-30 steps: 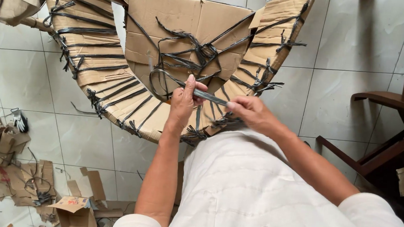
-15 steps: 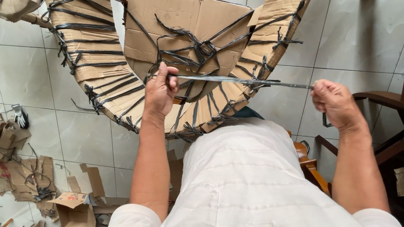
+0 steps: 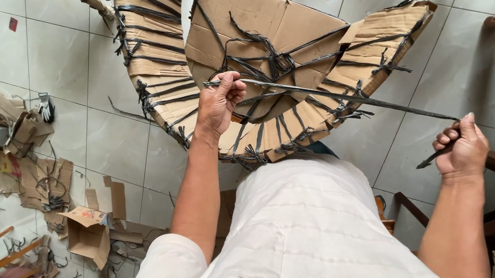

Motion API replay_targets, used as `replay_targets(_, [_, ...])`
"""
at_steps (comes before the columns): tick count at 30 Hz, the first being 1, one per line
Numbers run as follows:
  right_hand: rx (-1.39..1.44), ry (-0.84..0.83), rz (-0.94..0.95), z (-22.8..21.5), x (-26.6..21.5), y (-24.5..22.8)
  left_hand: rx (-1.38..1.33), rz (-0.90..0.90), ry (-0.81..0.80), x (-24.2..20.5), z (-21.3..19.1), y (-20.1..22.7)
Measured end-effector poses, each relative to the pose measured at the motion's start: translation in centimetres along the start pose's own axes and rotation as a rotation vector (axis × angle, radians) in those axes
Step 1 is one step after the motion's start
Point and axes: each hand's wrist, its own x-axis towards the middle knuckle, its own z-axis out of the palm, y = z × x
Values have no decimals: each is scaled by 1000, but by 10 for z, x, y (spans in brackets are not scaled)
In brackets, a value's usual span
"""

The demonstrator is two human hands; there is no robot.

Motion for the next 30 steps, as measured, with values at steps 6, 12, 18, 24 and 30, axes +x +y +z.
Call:
replay_targets(6, [-358,242,-150,-42,55,60,114,27,77,-18,12,-1])
replay_targets(12, [-601,-98,-736,62,-60,14,473,-26,-67,-57,60,-33])
replay_targets(18, [-335,-667,-559,158,-159,11,327,-181,-278,-81,107,-77])
replay_targets(24, [-327,-610,-418,174,-177,36,538,-47,-317,-70,93,-59])
replay_targets(30, [-533,-409,-584,197,-191,19,854,65,-509,-90,74,-13])
